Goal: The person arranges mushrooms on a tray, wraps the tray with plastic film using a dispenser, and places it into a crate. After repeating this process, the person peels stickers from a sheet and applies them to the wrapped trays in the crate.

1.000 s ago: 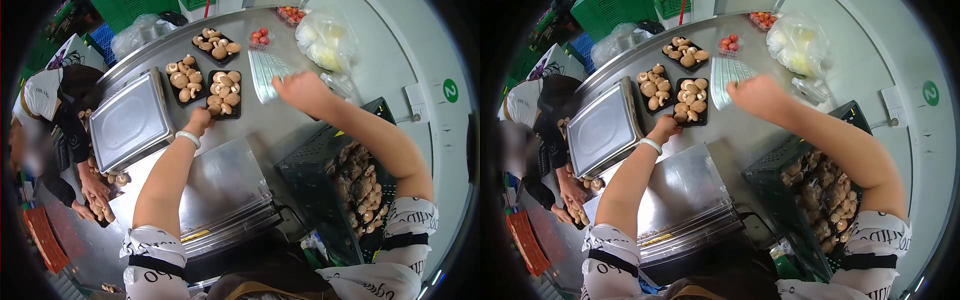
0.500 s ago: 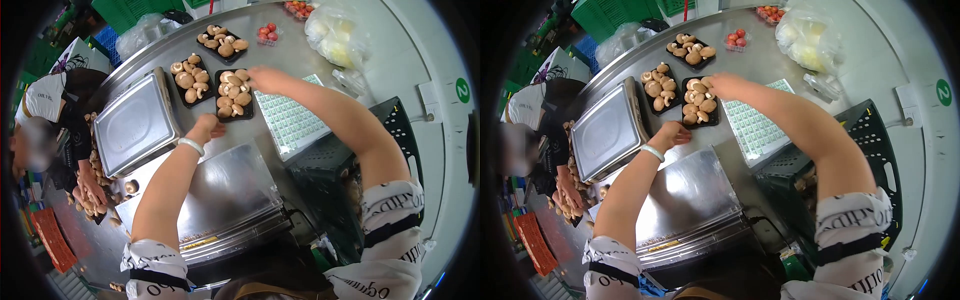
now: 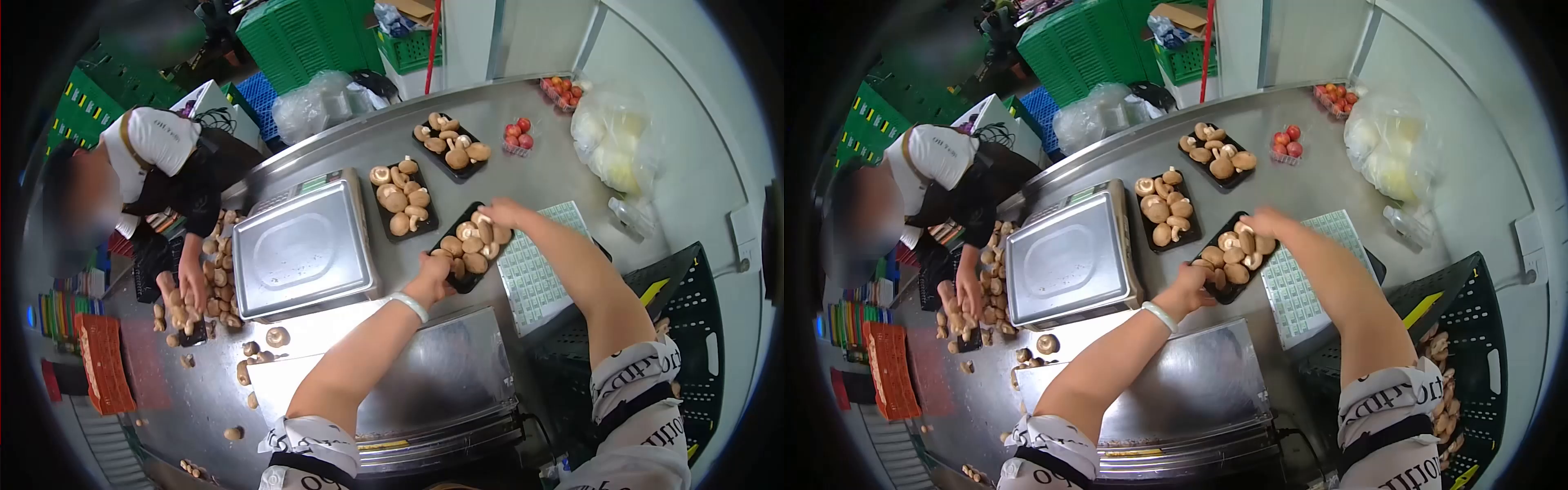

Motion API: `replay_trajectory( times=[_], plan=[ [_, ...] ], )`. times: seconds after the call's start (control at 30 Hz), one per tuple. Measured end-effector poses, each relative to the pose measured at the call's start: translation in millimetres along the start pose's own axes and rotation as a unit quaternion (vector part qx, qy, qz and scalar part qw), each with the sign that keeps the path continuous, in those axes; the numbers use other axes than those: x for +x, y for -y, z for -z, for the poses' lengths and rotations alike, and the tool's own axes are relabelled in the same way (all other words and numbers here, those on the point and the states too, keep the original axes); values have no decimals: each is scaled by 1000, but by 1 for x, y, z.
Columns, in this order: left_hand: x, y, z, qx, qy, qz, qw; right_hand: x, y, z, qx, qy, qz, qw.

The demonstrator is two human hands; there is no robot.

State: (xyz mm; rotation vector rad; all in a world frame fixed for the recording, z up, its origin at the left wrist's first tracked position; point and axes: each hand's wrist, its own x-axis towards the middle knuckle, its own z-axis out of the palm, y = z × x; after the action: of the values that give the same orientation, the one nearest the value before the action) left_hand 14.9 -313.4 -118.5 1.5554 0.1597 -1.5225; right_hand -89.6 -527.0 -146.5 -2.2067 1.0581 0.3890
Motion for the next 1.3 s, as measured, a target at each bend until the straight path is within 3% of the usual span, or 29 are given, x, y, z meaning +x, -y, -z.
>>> replay_trajectory(
  times=[0.1, 0.17, 0.27, 0.4, 0.53, 0.67, 0.9, 1.1, 1.23, 1.3],
  plan=[
    [7, 1, 7, 29, -9, -26, 999, -25, 0, 3, 132, 58, -59, 988],
    [18, 5, 12, 74, -20, -41, 996, -29, -1, 7, 146, 48, -70, 986],
    [-23, -12, 13, 110, 18, -94, 989, -52, 11, 30, 174, 5, -58, 983],
    [-100, -42, 22, 206, 9, -234, 950, -98, 35, 64, 185, -40, -12, 982],
    [-120, -30, 68, 295, -25, -389, 872, -174, 79, 69, 193, -54, 28, 979],
    [-209, -4, 125, 273, 17, -301, 914, -243, 122, 35, 259, 76, 10, 963],
    [-263, 86, 215, 310, -43, -236, 920, -295, 166, -82, 319, 136, 9, 938],
    [-274, 133, 244, 225, -20, -277, 934, -318, 164, -141, 346, 37, 55, 936],
    [-289, 142, 249, 245, -31, -299, 922, -333, 153, -160, 340, -4, 64, 938],
    [-289, 160, 263, 211, -31, -315, 925, -343, 137, -160, 218, -68, 132, 965]
  ],
)
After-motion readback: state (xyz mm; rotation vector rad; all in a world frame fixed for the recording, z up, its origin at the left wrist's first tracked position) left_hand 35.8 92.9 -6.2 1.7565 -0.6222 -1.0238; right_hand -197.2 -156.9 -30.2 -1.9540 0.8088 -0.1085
